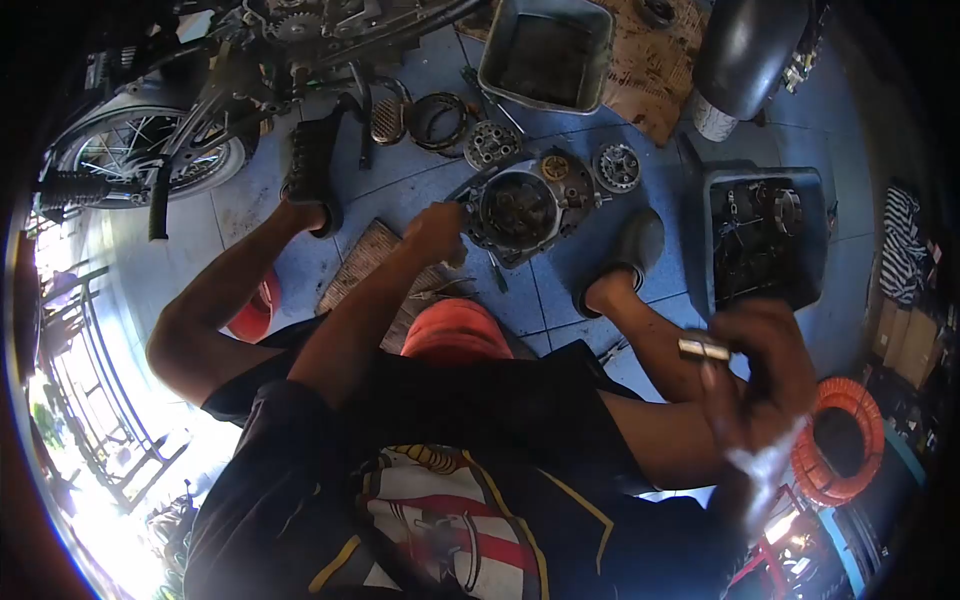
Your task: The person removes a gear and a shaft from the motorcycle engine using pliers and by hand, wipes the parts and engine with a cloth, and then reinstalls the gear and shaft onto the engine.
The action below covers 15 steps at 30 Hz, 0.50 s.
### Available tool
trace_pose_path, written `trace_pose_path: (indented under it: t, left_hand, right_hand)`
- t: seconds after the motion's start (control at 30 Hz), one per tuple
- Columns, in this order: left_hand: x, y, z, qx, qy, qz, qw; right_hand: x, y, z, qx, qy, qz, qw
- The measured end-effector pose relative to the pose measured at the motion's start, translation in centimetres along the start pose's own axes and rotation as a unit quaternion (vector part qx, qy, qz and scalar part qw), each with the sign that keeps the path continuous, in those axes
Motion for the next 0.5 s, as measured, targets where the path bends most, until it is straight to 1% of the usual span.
trace_pose_path:
  t: [0.03, 0.07, 0.1, 0.13, 0.17, 0.23, 0.27, 0.3, 0.37, 0.4, 0.43, 0.47, 0.5]
  left_hand:
    - [-0.7, 0.4, 0.9, -0.013, -0.008, -0.064, 0.998]
    - [-1.6, 1.8, 1.4, -0.016, -0.006, -0.066, 0.998]
    - [-2.6, 3.8, 1.9, -0.015, 0.038, 0.032, 0.999]
    - [-3.6, 5.3, 2.6, -0.013, 0.084, 0.131, 0.988]
    - [-4.4, 6.4, 3.3, -0.016, 0.089, 0.135, 0.987]
    - [-5.6, 7.6, 4.5, -0.077, 0.125, 0.186, 0.972]
    - [-6.5, 9.0, 4.1, -0.094, 0.123, 0.184, 0.971]
    - [-7.4, 9.8, 3.7, -0.112, 0.119, 0.186, 0.969]
    - [-7.5, 9.8, 4.0, -0.139, 0.139, 0.15, 0.969]
    - [-7.3, 9.9, 3.9, -0.15, 0.161, 0.184, 0.958]
    - [-7.2, 10.0, 4.0, -0.159, 0.186, 0.215, 0.945]
    - [-7.3, 9.4, 4.3, -0.164, 0.181, 0.222, 0.944]
    - [-7.4, 8.9, 4.6, -0.14, 0.174, 0.223, 0.949]
  right_hand:
    - [0.2, 0.5, 0.9, 0.007, 0.04, 0.018, 0.999]
    - [0.1, 0.6, 1.3, 0.006, 0.043, 0.021, 0.999]
    - [0.2, 0.7, 1.5, 0.044, 0.023, 0.018, 0.999]
    - [0.4, 0.6, 1.6, 0.083, 0.002, 0.017, 0.996]
    - [0.5, 0.5, 1.9, 0.084, 0.001, 0.023, 0.996]
    - [0.5, 0.6, 2.6, 0.132, -0.006, 0.01, 0.991]
    - [0.6, 0.5, 2.6, 0.124, 0.013, 0.014, 0.992]
    - [0.5, 0.4, 2.5, 0.114, -0.005, 0.027, 0.993]
    - [0.5, 0.2, 3.2, 0.099, 0.049, 0.006, 0.994]
    - [0.4, 0.1, 3.2, 0.09, 0.036, 0.009, 0.995]
    - [0.4, 0.0, 3.3, 0.09, 0.045, 0.002, 0.995]
    - [0.3, 0.0, 3.4, 0.093, 0.054, -0.003, 0.994]
    - [0.1, 0.0, 3.6, 0.091, 0.047, -0.001, 0.995]
Point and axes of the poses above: each hand's wrist, its own x-axis away from the middle knuckle, its own y-axis out of the palm, z = x × y, the point moved 3 cm from there along -x, towards the middle knuckle, and after that the axes turned 11 degrees about z, right-handed, at the moved point
